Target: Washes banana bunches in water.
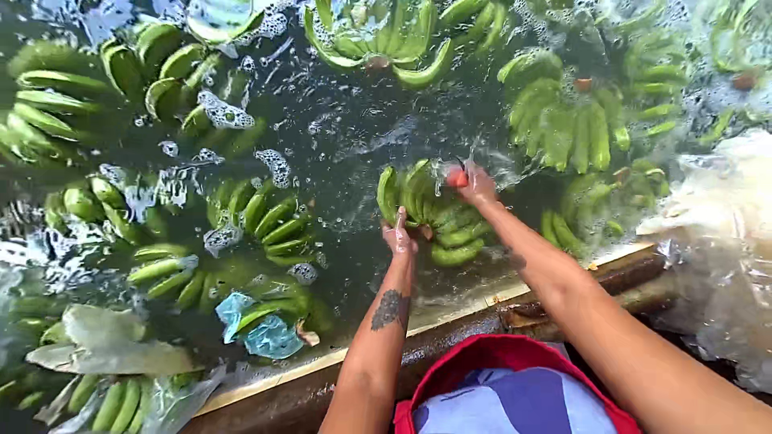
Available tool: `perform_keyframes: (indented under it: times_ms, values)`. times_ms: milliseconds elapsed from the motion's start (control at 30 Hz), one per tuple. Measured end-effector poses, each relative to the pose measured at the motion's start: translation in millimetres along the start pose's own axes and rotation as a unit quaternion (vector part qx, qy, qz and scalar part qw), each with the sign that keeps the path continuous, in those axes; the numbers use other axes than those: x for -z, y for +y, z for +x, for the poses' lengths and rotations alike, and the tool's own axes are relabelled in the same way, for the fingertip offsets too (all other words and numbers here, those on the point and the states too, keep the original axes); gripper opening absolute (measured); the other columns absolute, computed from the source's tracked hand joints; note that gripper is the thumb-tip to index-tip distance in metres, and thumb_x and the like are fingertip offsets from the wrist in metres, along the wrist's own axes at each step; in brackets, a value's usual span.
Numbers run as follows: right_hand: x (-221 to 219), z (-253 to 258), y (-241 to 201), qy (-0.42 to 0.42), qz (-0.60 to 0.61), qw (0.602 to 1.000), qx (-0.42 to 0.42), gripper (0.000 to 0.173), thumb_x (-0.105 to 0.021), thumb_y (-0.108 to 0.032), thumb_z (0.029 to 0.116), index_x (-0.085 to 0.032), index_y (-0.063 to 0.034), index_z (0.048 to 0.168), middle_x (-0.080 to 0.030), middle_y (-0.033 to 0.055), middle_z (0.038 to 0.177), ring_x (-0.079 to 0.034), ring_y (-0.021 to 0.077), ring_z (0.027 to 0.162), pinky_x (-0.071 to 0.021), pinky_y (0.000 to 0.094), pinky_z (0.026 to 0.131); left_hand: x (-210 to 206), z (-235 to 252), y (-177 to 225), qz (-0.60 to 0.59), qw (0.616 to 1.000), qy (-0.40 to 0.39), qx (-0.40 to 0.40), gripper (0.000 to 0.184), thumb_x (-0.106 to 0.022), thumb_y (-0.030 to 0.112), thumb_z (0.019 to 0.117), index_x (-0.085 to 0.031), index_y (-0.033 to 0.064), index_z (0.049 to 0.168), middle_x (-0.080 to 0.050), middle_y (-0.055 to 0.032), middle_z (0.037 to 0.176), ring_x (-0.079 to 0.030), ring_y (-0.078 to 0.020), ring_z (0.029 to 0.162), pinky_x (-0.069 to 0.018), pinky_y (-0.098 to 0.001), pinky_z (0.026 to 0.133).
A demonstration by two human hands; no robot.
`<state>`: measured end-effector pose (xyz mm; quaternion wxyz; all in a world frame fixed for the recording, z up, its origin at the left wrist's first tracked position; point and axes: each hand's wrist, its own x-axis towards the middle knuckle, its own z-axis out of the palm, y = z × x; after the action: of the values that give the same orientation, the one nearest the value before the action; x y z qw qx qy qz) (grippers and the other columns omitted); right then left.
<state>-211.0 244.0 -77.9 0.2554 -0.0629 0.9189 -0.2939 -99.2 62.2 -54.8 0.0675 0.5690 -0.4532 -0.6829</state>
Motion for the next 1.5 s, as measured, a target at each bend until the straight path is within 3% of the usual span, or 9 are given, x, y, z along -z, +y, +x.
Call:
perform_keyframes:
  times_ms: [167, 267, 433, 533, 600, 1033, 1300, 1400, 1500]
  values:
    - [3.1, -98.9, -53.0, -0.216, -0.014, 0.976, 0.013, 0.074, -0.083, -0.023, 0.0810, -0.053, -0.0119, 0.148, -0.058, 0.0232, 0.141, -0.063, 0.0426, 0.120, -0.0521, 0.0624, 0.097, -7.2, -1.6, 1.7, -0.097, 0.992, 0.044, 0.063, 0.062, -0.056, 0.029, 0.1065, -0.026, 0.0131, 0.159, -0.050, -0.0196, 0.147, -0.057, -0.0300, 0.128, -0.0520, -0.0504, 0.102]
    - [27.5, -133.3, -8.5, -0.170, -0.060, 0.983, 0.015, 0.061, -0.076, -0.012, 0.0842, -0.059, -0.0121, 0.142, -0.060, 0.0214, 0.140, -0.066, 0.0440, 0.116, -0.0551, 0.0646, 0.092, 1.2, -17.9, 1.7, -0.139, 0.986, 0.069, 0.064, 0.063, -0.052, 0.028, 0.1082, -0.019, 0.0165, 0.161, -0.045, -0.0200, 0.151, -0.055, -0.0311, 0.129, -0.0517, -0.0501, 0.101]
    - [103.7, -101.7, 80.4, -0.168, -0.206, 0.956, -0.127, 0.080, -0.082, -0.038, 0.0801, -0.051, -0.0134, 0.149, -0.051, 0.0336, 0.142, -0.061, 0.0558, 0.112, -0.0485, 0.0743, 0.088, 58.2, -5.4, -11.4, -0.110, 0.994, 0.003, 0.026, 0.088, -0.062, 0.021, 0.1025, 0.001, 0.0274, 0.164, -0.035, -0.0215, 0.159, -0.050, -0.0362, 0.137, -0.0501, -0.0574, 0.105]
    - [122.8, -114.7, 36.2, -0.162, -0.184, 0.965, -0.093, 0.066, -0.062, -0.061, 0.0943, -0.059, -0.0158, 0.143, -0.057, 0.0255, 0.142, -0.063, 0.0469, 0.115, -0.0495, 0.0679, 0.093, 76.2, 2.0, 3.4, -0.095, 0.988, -0.081, 0.089, 0.060, -0.053, 0.033, 0.1067, -0.027, 0.0187, 0.159, -0.052, -0.0157, 0.147, -0.056, -0.0300, 0.131, -0.0508, -0.0540, 0.104]
    - [102.1, -119.1, 4.2, -0.087, -0.113, 0.989, -0.040, 0.048, -0.049, -0.045, 0.1064, -0.068, -0.0103, 0.132, -0.070, 0.0200, 0.125, -0.067, 0.0398, 0.115, -0.0493, 0.0632, 0.100, 74.9, -13.5, 7.4, -0.086, 0.975, -0.122, 0.166, 0.048, -0.049, 0.033, 0.1077, -0.042, 0.0110, 0.150, -0.060, -0.0191, 0.136, -0.063, -0.0338, 0.118, -0.0565, -0.0548, 0.093]
    - [33.3, -76.0, -77.7, 0.023, -0.102, 0.994, -0.006, 0.036, -0.042, -0.027, 0.1106, -0.062, -0.0003, 0.123, -0.069, 0.0248, 0.109, -0.070, 0.0449, 0.094, -0.0555, 0.0617, 0.072, 8.1, -111.7, 46.6, -0.264, 0.931, -0.004, 0.253, 0.049, -0.047, 0.024, 0.1075, -0.034, 0.0093, 0.152, -0.044, -0.0211, 0.149, -0.053, -0.0380, 0.130, -0.0530, -0.0550, 0.100]
    - [30.2, -83.6, -82.6, -0.061, -0.039, 0.996, -0.061, 0.041, -0.037, -0.030, 0.1119, -0.056, 0.0004, 0.131, -0.069, 0.0280, 0.107, -0.070, 0.0479, 0.098, -0.0543, 0.0658, 0.080, 0.4, -119.6, 45.5, -0.252, 0.940, -0.004, 0.230, 0.049, -0.047, 0.022, 0.1079, -0.033, 0.0079, 0.152, -0.044, -0.0218, 0.150, -0.053, -0.0384, 0.131, -0.0524, -0.0557, 0.101]
    - [31.2, -94.3, -68.1, -0.165, 0.148, 0.968, -0.115, 0.032, -0.036, -0.028, 0.1128, -0.056, -0.0051, 0.124, -0.060, 0.0107, 0.079, -0.057, 0.0218, 0.061, -0.0488, 0.0385, 0.053, 9.1, -100.5, 10.1, -0.199, 0.965, -0.033, 0.168, 0.050, -0.049, 0.019, 0.1073, -0.033, 0.0038, 0.152, -0.055, -0.0252, 0.138, -0.063, -0.0383, 0.117, -0.0574, -0.0545, 0.092]
    - [71.7, -110.7, -47.1, -0.324, 0.467, 0.805, -0.172, 0.033, -0.029, -0.031, 0.1118, -0.056, -0.0136, 0.104, -0.049, -0.0069, 0.064, -0.040, 0.0012, 0.045, -0.0355, 0.0164, 0.041, 35.7, -69.9, 0.6, -0.148, 0.972, -0.087, 0.157, 0.049, -0.048, 0.016, 0.1067, -0.033, 0.0025, 0.152, -0.059, -0.0252, 0.133, -0.065, -0.0377, 0.113, -0.0583, -0.0548, 0.090]
